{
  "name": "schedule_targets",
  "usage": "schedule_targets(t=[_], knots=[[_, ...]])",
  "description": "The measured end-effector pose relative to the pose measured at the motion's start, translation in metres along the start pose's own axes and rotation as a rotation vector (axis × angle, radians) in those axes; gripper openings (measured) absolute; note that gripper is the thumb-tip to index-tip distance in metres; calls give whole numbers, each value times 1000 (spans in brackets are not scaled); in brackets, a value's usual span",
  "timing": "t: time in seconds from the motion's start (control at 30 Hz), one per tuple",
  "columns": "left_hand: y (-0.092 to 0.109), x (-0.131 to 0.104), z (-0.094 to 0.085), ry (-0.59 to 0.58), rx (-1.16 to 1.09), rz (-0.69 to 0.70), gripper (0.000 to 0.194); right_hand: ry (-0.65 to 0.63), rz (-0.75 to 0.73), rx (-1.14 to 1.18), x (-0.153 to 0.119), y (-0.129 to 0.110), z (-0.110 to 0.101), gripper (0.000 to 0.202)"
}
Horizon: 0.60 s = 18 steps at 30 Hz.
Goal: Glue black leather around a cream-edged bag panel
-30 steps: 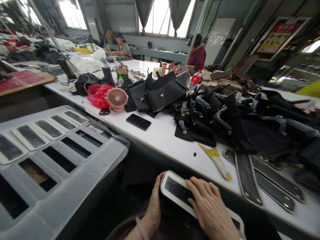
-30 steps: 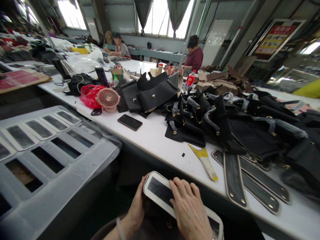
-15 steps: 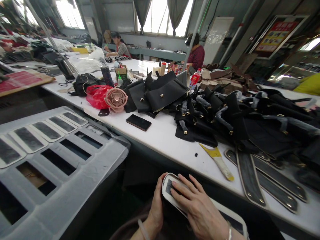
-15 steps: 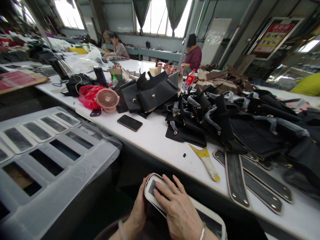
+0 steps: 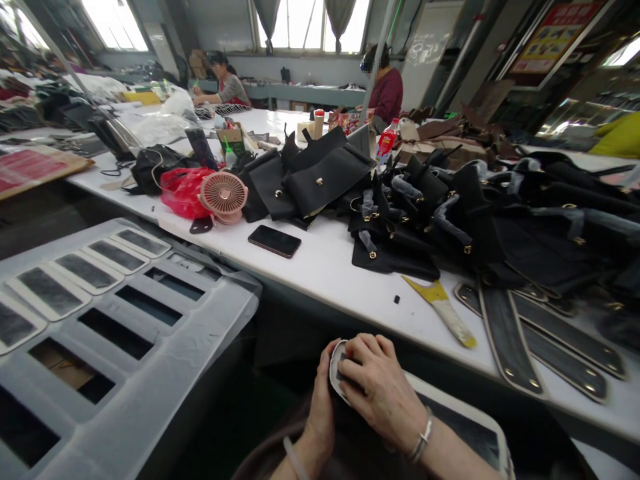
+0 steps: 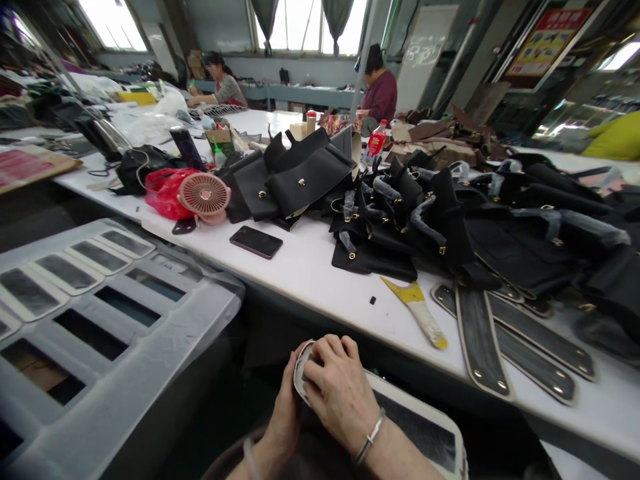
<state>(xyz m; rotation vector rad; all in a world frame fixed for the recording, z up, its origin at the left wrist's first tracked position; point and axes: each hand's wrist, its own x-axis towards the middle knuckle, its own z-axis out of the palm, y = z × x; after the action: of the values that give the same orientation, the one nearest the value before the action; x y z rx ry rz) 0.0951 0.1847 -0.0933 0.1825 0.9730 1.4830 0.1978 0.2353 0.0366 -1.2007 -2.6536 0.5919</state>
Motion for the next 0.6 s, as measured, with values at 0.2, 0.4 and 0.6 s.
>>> schedule_targets(t=[0.2, 0.4, 0.6], knots=[[10, -6, 3, -87, -6, -75, 48, 93, 143, 138, -3, -2, 2, 15], [14, -8, -4, -90, 4, -129, 46, 155, 203, 219, 3, -1, 12, 14], [22, -5, -6, -26, 69, -230, 46, 248, 230, 309, -4, -15, 15, 15]])
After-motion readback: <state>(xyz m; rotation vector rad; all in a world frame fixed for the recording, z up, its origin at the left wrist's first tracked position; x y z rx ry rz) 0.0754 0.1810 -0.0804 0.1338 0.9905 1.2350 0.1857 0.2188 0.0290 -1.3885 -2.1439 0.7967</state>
